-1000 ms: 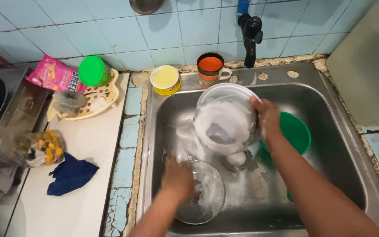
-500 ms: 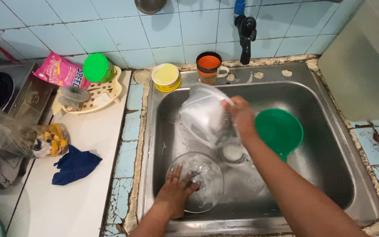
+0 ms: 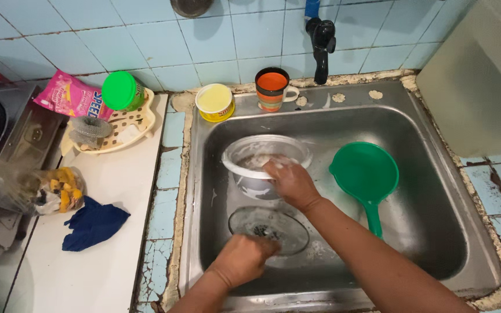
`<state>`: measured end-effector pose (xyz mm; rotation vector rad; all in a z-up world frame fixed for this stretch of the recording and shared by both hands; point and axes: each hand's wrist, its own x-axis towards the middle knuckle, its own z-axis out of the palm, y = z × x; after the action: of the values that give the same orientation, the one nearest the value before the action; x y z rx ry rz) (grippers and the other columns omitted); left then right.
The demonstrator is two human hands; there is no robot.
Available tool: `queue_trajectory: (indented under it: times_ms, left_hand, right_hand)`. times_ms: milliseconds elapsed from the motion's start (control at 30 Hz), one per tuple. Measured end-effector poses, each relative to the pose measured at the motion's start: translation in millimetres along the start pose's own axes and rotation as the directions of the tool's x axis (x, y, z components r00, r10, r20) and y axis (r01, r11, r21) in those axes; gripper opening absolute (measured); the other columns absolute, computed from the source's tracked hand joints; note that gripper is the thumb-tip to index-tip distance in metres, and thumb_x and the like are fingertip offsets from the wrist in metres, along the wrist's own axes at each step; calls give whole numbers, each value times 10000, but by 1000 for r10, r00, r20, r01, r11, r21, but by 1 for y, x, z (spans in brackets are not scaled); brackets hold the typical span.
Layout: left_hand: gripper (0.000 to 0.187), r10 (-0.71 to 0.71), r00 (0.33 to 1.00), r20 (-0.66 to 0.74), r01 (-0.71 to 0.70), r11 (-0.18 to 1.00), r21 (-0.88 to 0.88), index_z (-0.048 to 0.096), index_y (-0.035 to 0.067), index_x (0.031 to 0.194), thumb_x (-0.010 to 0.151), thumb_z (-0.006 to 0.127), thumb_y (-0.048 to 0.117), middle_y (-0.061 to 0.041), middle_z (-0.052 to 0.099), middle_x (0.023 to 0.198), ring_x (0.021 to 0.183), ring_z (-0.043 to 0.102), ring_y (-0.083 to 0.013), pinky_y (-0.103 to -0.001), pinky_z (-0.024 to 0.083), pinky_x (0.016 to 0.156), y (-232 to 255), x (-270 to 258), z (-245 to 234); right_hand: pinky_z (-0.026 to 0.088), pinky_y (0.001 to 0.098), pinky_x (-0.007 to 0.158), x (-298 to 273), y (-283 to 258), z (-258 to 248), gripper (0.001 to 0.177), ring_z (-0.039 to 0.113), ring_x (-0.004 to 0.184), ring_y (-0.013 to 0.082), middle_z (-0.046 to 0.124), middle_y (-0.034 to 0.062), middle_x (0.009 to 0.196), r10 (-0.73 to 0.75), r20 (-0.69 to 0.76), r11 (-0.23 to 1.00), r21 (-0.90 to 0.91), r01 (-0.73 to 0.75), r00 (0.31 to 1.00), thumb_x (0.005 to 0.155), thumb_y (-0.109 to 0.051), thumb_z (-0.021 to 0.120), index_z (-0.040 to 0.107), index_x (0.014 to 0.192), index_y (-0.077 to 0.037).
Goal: The person washes the parts of a rice cooker in a kitchen sink. They scrub the glass lid and the metal inner pot with a soapy sponge, then rinse the pot and lid repeatedly using a green plastic scoop of water, and set the lid on the counter beside the sink.
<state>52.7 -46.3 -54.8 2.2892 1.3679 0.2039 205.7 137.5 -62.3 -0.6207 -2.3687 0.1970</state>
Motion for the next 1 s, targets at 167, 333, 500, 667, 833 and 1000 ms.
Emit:
queue_trajectory:
  times_ms: [167,333,500,667,833,1000]
  left_hand:
    - [185,-167,974,-153,130,965,-227,794,172,963,815,696,117,-75,777,839,747,736,-311,-453,583,720,39,6,-58]
    - [181,-380,924,41,372,870,-324,788,192,997,874,743,317,-97,769,861,758,750,-270,-414,577,711,62,1,-114]
    - [274,-496,863,-95,398,783,-478,805,210,1067,822,767,326,-84,803,864,739,777,-237,-362,584,718,56,10,-165]
    - [285,-507,820,-266,308,783,-541,802,168,1066,817,779,306,-96,801,911,799,753,-269,-368,563,757,29,50,-187]
    - [236,-390,816,-426,231,897,-377,828,166,1003,802,785,282,-85,795,949,851,726,-287,-371,543,776,-2,88,-166]
    - [218,-546,808,-220,348,745,-570,813,156,994,807,767,261,-50,804,837,786,779,-170,-321,571,788,-32,117,-137]
  right_hand:
    - [557,505,801,-22,7,7,200,695,892,362,726,140,976,315,370,945,-38,-325,874,897,-108,671,689,1091,-153]
    - [563,488,739,-59,5,5,181,693,897,356,737,109,897,163,320,977,78,-197,933,753,-108,685,723,930,-107]
    - [589,456,724,-80,-10,-10,184,721,801,323,709,126,919,559,474,656,250,-712,681,947,-201,597,737,1046,-134]
    - [548,504,820,-110,7,-39,308,664,990,392,697,181,1137,557,-91,821,-86,-564,825,876,-81,621,693,1175,-99]
    - [495,556,893,-173,55,-76,614,591,1082,437,624,277,1139,856,-360,349,-130,-928,372,782,-258,833,574,1226,78]
    - [519,488,720,-205,94,-69,483,631,793,322,665,182,898,824,484,-523,447,-726,-295,976,-443,659,622,1118,16]
